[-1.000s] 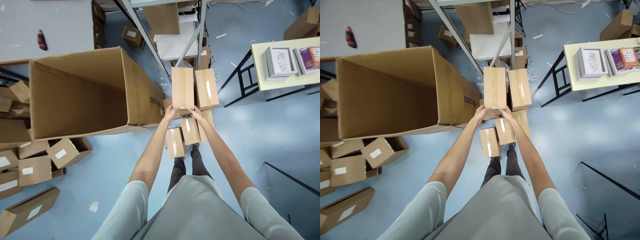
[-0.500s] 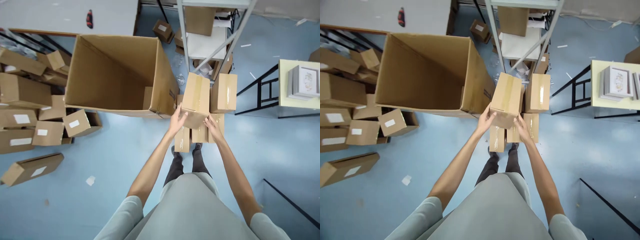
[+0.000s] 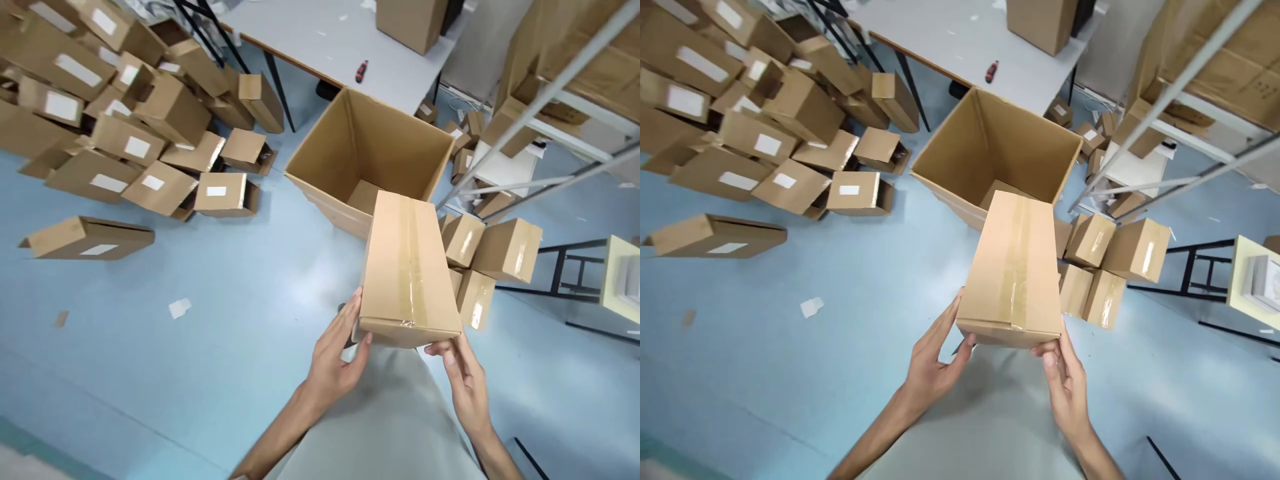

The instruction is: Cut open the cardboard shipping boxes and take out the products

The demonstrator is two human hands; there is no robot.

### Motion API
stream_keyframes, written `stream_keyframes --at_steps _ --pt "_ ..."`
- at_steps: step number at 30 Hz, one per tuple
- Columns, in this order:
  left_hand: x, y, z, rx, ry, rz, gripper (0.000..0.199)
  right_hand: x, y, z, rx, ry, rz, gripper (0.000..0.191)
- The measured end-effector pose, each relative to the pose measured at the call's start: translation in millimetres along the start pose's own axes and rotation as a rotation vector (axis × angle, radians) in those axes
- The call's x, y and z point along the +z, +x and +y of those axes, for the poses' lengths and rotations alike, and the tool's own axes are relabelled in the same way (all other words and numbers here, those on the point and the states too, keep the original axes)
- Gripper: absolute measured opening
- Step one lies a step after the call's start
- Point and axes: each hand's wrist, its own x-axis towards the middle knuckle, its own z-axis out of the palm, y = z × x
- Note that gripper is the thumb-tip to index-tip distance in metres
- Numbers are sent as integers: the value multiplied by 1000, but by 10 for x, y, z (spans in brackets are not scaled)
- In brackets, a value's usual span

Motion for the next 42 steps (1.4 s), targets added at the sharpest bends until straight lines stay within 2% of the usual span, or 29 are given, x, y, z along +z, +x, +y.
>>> stream_keyframes --at_steps 4,7,10,14,20,28,31,35,39,42 --pt "-1003 8 -472 -17 62 98 92 1038 205 -431 -67 19 -109 46" --pt "-1604 142 -821 -22 149 196 94 1787 490 -693 -90 38 -196 39" --pt "-2064 354 -1120 -8 213 253 94 2396 796 -894 -119 88 -259 42" --pt "-2507 783 -1530 -4 271 265 95 3033 1275 -1124 -158 181 -284 58" --pt "-3067 1807 -2303 -24 317 277 90 3895 2283 -1480 -190 225 -327 73" --pt "-3813 3264 -3252 -39 290 287 84 4988 3779 -2135 -247 222 -332 85" --pt "-4018 3756 -3769 -57 226 276 83 5449 4327 -2261 -273 214 -287 85" --pt "-4336 4462 -4591 -28 136 236 87 6166 5026 -2392 -293 163 -198 86" --pt "-4815 5262 -5351 29 61 142 89 6923 5617 -2683 -295 165 -67 86" --pt "-5183 5878 -5804 65 -5 69 86 7419 5982 -2991 -259 151 16 85"
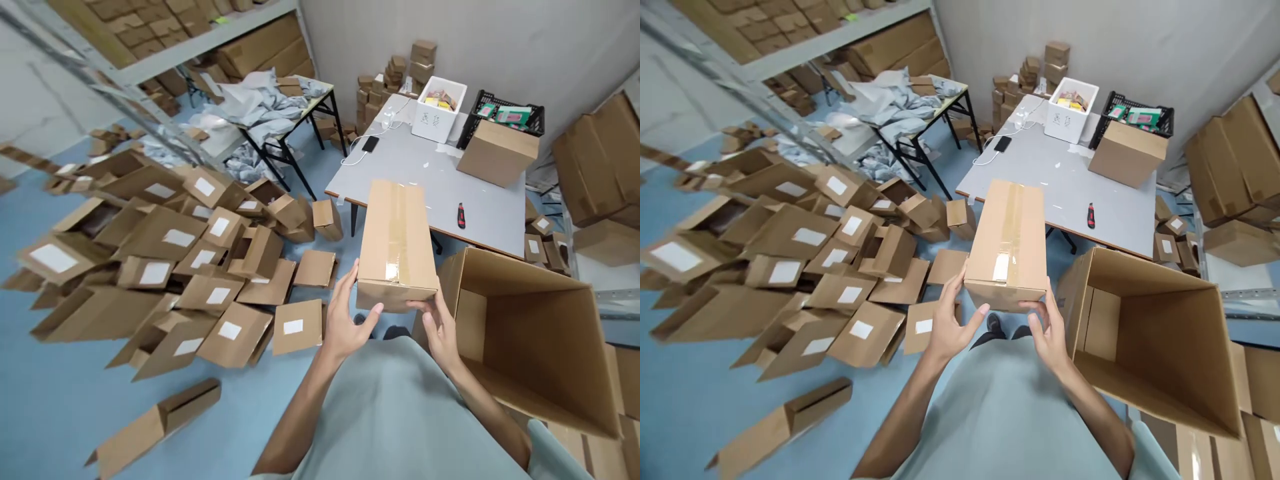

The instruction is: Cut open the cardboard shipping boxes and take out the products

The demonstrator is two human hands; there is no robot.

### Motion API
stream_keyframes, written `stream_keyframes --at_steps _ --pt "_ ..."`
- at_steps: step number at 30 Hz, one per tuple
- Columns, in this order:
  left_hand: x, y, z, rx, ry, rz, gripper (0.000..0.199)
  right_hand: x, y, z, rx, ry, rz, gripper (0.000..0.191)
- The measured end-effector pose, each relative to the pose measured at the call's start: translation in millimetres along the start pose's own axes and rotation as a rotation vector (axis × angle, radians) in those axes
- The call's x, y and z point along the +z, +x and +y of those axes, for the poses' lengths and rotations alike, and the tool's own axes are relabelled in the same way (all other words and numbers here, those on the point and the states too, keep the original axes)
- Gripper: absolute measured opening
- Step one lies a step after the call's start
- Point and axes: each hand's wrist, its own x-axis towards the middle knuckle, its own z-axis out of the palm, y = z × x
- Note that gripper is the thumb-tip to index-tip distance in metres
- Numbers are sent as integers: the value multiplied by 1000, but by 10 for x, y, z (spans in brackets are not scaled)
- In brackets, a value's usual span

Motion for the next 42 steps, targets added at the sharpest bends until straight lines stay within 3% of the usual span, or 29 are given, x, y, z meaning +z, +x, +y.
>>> stream_keyframes --at_steps 4,9,12,17,21,25,31,34,39,42 --pt "-208 749 -521 52 -62 -88 84 524 537 -131 22 -9 119 86" --pt "-33 1550 -1030 12 -153 -132 77 852 1288 17 2 -3 250 85" --pt "255 2003 -1324 -51 -234 -97 65 911 1832 310 -18 -21 302 86" --pt "931 2798 -1934 -254 -364 -61 51 884 2880 932 -32 -21 374 92" --pt "1470 3397 -2531 -389 -379 -116 46 761 3681 1318 42 -40 417 95" --pt "1891 3787 -3007 -482 -384 -194 41 585 4315 1582 153 -10 473 95" --pt "2264 4120 -3264 -527 -354 -235 36 373 4965 1793 297 39 629 89" --pt "2355 4334 -3350 -533 -347 -252 34 307 5209 1809 337 32 623 86" --pt "2331 4669 -3379 -497 -299 -297 33 276 5476 1672 367 -37 564 83" --pt "2259 4707 -3182 -321 -209 -252 39 285 5362 1447 323 -40 602 63"
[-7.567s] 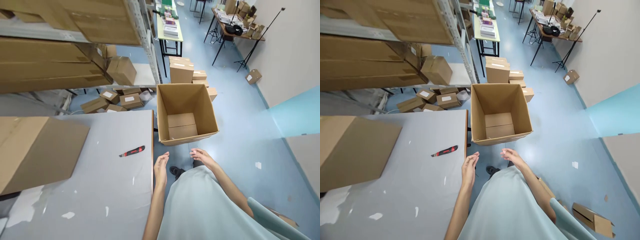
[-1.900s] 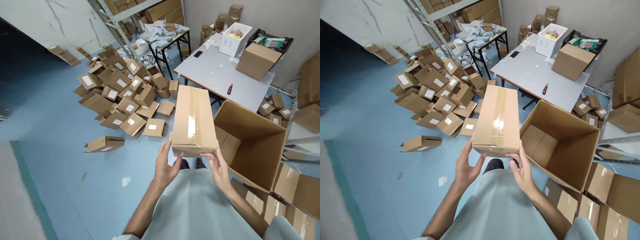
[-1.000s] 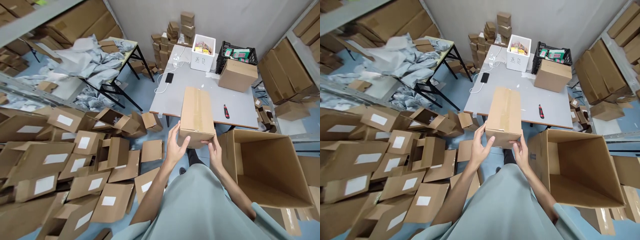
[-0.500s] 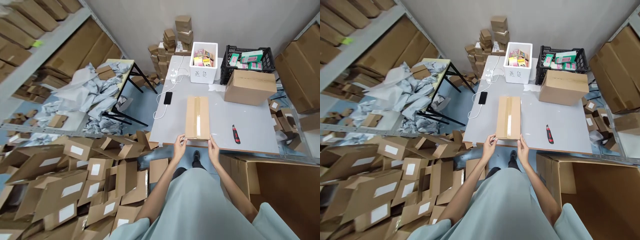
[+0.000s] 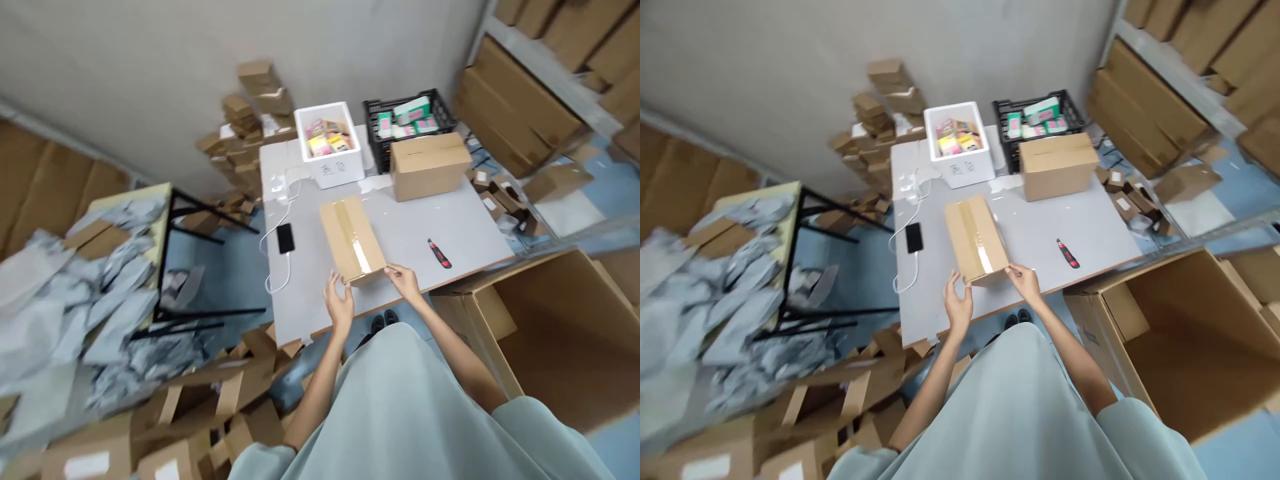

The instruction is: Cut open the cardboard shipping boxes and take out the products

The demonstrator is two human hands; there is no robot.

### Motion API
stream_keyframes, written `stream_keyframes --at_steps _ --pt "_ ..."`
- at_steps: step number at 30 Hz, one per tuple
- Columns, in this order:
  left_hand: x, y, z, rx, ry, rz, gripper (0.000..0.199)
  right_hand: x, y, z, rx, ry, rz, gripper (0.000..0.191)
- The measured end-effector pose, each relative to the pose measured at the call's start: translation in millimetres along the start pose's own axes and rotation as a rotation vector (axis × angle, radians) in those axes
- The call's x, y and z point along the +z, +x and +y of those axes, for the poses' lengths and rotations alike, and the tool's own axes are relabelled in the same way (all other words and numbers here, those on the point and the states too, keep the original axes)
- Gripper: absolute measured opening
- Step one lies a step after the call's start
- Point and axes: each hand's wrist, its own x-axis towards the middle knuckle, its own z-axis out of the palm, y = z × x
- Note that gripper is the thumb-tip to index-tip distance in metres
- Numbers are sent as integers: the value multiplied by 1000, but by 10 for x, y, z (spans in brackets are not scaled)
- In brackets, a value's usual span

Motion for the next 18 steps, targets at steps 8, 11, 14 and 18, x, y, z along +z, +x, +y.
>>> stream_keyframes --at_steps 8,11,14,18 --pt "402 -795 518 263 -115 -574 30 -726 -1590 -59 37 9 321 44" --pt "613 -1232 748 296 -137 -766 30 -1044 -2320 50 126 101 481 49" --pt "786 -1757 988 375 -153 -923 30 -1363 -3026 185 168 195 652 50" --pt "1012 -2636 1165 499 -173 -1101 25 -1790 -3916 456 191 255 920 47"
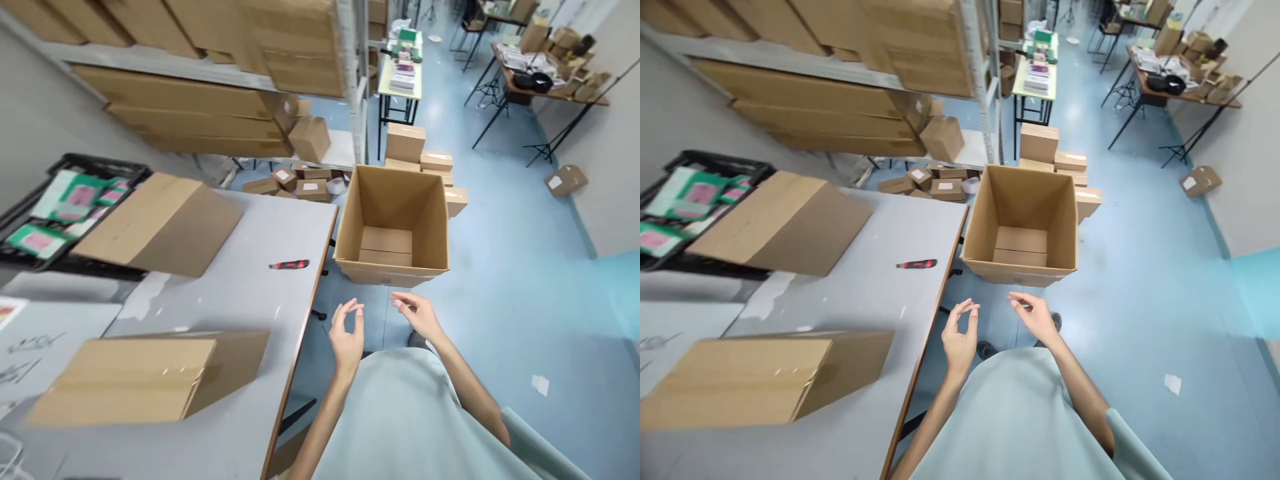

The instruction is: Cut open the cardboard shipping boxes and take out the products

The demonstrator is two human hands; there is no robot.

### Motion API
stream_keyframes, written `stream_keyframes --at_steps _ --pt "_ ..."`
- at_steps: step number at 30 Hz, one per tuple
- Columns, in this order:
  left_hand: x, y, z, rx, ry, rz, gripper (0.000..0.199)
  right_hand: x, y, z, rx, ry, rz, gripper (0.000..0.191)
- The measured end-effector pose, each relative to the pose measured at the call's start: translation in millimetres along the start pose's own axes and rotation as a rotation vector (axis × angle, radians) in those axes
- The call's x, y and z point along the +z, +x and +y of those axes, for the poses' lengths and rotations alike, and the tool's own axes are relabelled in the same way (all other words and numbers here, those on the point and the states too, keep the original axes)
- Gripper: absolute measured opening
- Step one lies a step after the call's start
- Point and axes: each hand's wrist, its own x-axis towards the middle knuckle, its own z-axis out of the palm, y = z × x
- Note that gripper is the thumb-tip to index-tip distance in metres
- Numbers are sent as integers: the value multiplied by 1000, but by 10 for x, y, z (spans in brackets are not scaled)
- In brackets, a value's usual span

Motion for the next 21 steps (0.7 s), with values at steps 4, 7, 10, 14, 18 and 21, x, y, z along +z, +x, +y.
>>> stream_keyframes --at_steps 4,7,10,14,18,21 --pt "1128 -149 205 57 11 -195 23 -1042 -31 277 25 63 204 40" --pt "2067 -278 383 44 10 -336 25 -1855 6 449 14 92 299 38" --pt "2933 -367 673 26 -29 -482 27 -2618 101 514 -2 82 359 36" --pt "3871 -323 1122 26 -43 -578 26 -3456 401 510 -11 84 425 35" --pt "4701 -55 1350 32 -56 -591 24 -4130 978 539 -24 82 453 36" --pt "5360 283 1377 40 -68 -560 25 -4620 1553 565 -40 65 409 38"
